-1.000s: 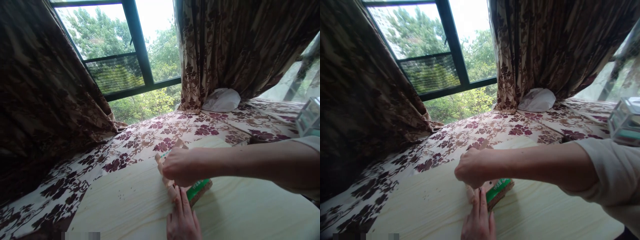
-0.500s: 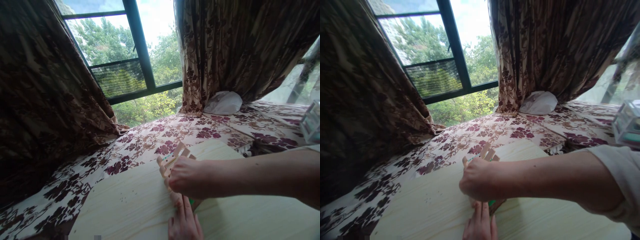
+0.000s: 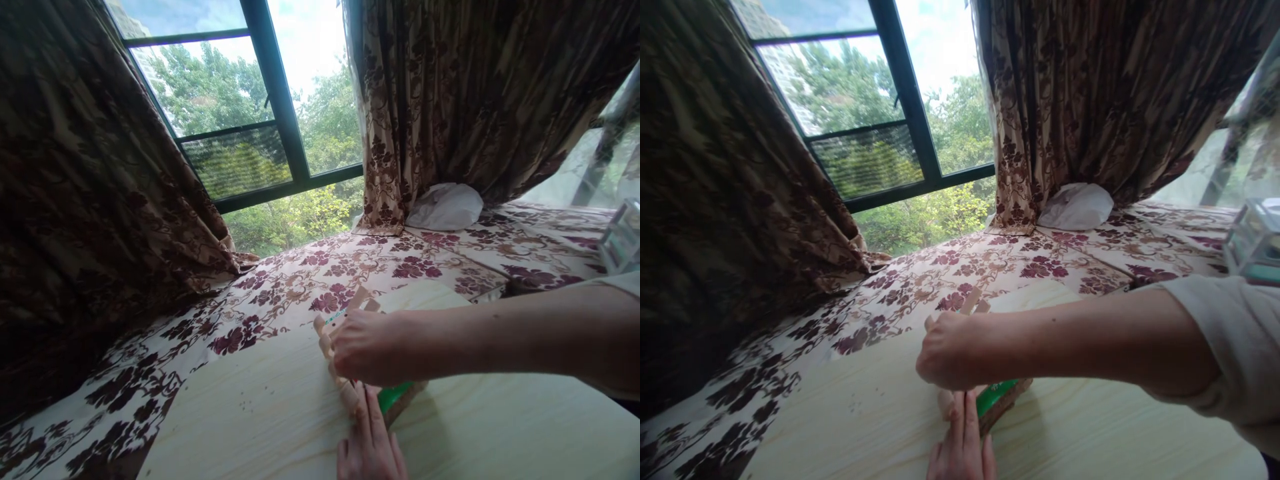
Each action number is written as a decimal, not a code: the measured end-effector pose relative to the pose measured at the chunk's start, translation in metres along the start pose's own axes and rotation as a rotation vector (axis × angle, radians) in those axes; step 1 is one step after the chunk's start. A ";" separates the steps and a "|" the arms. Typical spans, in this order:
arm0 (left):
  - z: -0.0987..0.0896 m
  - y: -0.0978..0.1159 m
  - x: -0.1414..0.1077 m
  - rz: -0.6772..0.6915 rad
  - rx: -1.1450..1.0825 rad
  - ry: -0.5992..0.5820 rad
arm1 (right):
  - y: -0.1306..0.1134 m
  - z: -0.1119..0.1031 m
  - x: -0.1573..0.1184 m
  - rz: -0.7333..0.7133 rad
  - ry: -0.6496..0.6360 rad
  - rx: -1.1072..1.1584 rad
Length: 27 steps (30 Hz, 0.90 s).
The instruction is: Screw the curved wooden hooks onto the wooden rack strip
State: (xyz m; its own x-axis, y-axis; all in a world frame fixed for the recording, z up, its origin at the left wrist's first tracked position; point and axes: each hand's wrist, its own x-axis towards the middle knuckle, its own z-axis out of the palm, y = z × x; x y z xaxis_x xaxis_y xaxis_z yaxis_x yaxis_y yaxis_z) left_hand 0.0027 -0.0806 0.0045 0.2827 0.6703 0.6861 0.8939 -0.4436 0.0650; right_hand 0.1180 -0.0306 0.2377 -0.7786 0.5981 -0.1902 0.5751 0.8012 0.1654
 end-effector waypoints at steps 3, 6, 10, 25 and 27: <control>-0.002 0.001 0.001 -0.006 -0.004 0.001 | 0.001 -0.002 0.004 0.007 -0.060 0.024; -0.004 0.002 0.001 0.000 0.009 -0.004 | 0.002 -0.005 0.007 0.084 -0.089 0.052; -0.001 -0.002 -0.001 0.016 0.040 -0.003 | 0.000 -0.009 0.006 0.138 -0.079 0.046; -0.004 0.000 0.002 0.012 0.052 -0.022 | 0.000 0.001 0.008 0.157 -0.035 0.012; -0.004 0.001 0.003 0.009 0.061 -0.026 | -0.003 -0.004 0.006 0.166 -0.054 0.018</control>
State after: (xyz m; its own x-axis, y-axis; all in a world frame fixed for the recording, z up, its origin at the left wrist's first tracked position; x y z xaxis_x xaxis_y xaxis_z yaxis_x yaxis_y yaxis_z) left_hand 0.0026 -0.0813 0.0100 0.2992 0.6822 0.6671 0.9106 -0.4131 0.0140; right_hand 0.1106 -0.0294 0.2402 -0.6584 0.7218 -0.2133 0.6993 0.6914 0.1813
